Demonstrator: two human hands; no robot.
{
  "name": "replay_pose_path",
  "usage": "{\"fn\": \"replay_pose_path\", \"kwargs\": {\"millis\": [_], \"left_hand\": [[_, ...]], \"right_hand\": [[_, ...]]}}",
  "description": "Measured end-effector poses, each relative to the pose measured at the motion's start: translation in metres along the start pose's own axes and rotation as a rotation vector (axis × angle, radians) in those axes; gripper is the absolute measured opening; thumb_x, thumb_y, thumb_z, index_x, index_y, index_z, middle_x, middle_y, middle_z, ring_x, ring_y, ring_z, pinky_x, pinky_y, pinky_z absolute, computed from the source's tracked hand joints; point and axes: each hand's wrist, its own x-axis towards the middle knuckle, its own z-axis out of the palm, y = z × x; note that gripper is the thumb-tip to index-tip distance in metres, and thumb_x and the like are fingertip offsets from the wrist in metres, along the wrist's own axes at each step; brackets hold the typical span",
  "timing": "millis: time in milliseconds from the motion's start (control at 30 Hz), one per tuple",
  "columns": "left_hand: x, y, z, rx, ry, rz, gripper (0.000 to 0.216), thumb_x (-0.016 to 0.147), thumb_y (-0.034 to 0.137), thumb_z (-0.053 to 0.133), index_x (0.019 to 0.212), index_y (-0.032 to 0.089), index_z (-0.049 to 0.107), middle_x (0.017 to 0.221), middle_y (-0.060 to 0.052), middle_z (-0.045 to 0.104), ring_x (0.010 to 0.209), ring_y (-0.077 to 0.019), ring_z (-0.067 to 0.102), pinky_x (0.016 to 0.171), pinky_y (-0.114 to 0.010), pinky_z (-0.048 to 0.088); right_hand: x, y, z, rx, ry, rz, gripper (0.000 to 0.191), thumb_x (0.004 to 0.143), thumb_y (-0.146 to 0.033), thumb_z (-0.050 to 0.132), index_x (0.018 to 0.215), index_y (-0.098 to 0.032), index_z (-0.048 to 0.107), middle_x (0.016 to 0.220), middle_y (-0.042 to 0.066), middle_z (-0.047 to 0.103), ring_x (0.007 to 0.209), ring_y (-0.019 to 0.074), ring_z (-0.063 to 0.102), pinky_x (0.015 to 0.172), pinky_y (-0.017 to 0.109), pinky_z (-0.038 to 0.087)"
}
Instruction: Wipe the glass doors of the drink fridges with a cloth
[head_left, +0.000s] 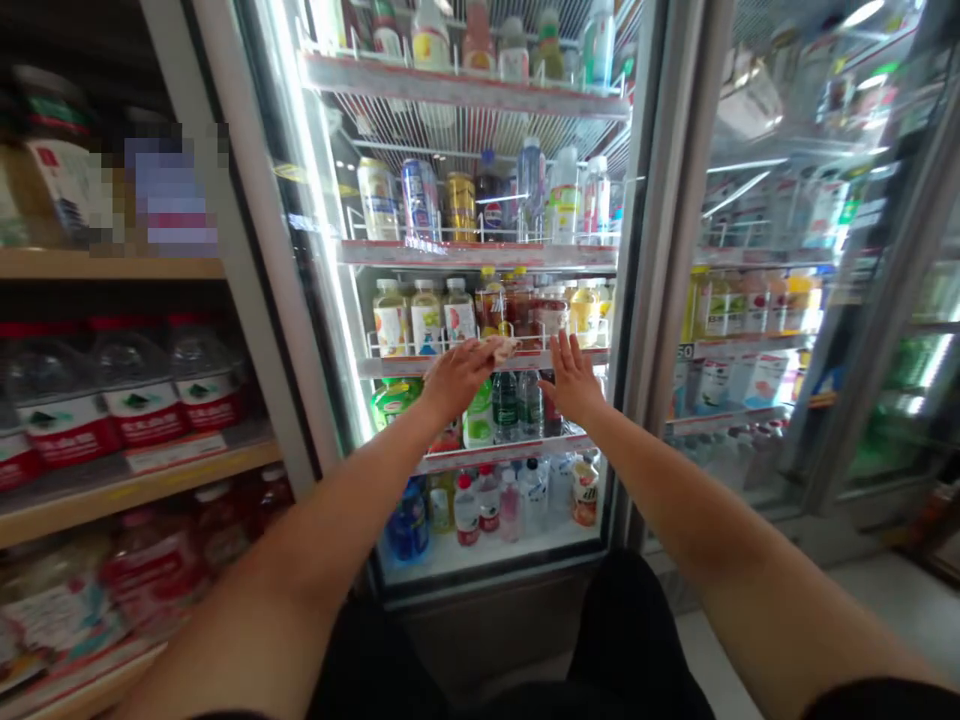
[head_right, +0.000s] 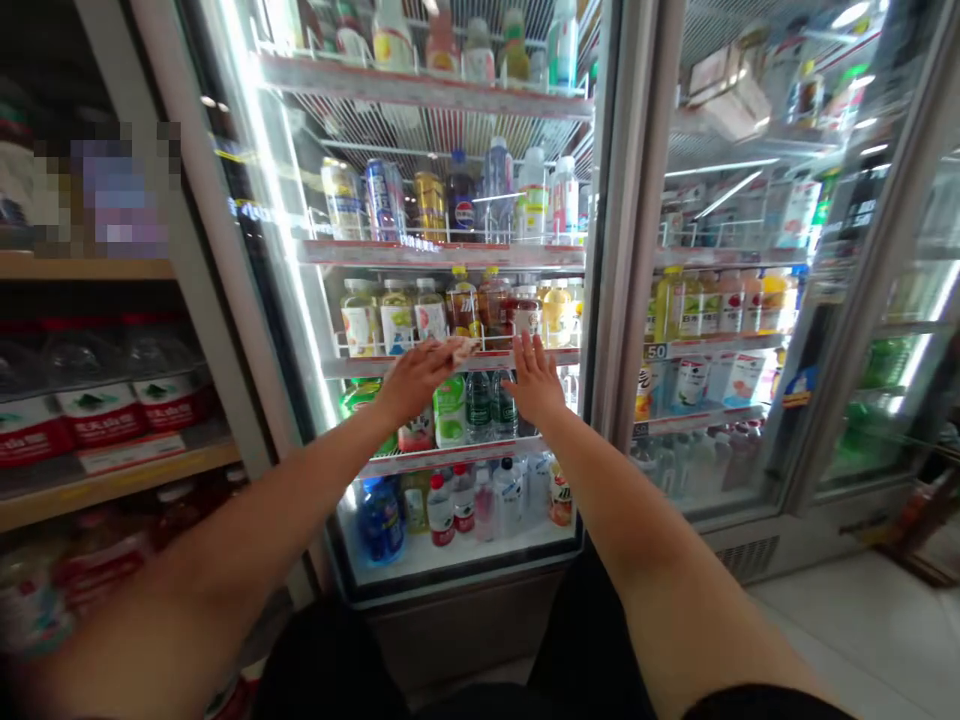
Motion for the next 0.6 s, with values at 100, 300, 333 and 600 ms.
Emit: {"fn": "replay_pose_path", "kwargs": {"millis": [100,300,333,600], "left_hand": [[0.012,-0.022,-0.014,0.045,0.036,-0.037,0.058,0.092,0.002,0.044,0.139,0.030,0.066,0.157,-0.001,0.054,0.136,-0.0296,0.048,0.112,-0.047,0.048],[0.073,-0.077,-0.063,0.083,0.251,-0.356,0.074,0.088,0.005,0.045,0.162,0.012,0.036,0.171,-0.018,0.024,0.147,-0.0443,0.031,0.117,-0.068,0.036],[0.078,-0.073,-0.061,0.068,0.242,-0.346,0.075,0.088,0.005,0.046,0.162,0.012,0.036,0.172,-0.018,0.022,0.147,-0.0440,0.030,0.118,-0.068,0.034],[0.069,0.016,-0.002,0.031,-0.046,0.053,0.057,0.091,0.004,0.047,0.140,0.028,0.064,0.161,-0.001,0.048,0.140,-0.0289,0.045,0.118,-0.053,0.043]], "right_hand": [[0.000,-0.001,0.000,-0.001,0.000,-0.002,0.089,0.105,-0.036,0.051,0.170,-0.022,-0.008,0.178,0.010,-0.003,0.165,0.0305,-0.003,0.131,0.064,0.016],[0.000,-0.003,-0.002,-0.015,-0.011,0.017,0.090,0.104,-0.034,0.051,0.169,-0.021,-0.010,0.177,0.010,-0.007,0.164,0.0311,-0.006,0.132,0.063,0.014],[0.000,-0.003,-0.001,-0.012,-0.005,0.010,0.091,0.105,-0.034,0.051,0.169,-0.022,-0.013,0.177,0.010,-0.007,0.164,0.0314,-0.005,0.131,0.064,0.014],[0.000,0.000,0.003,0.007,0.024,-0.009,0.093,0.105,-0.033,0.053,0.168,-0.023,-0.015,0.177,0.011,-0.005,0.165,0.0317,-0.003,0.130,0.066,0.016]]}}
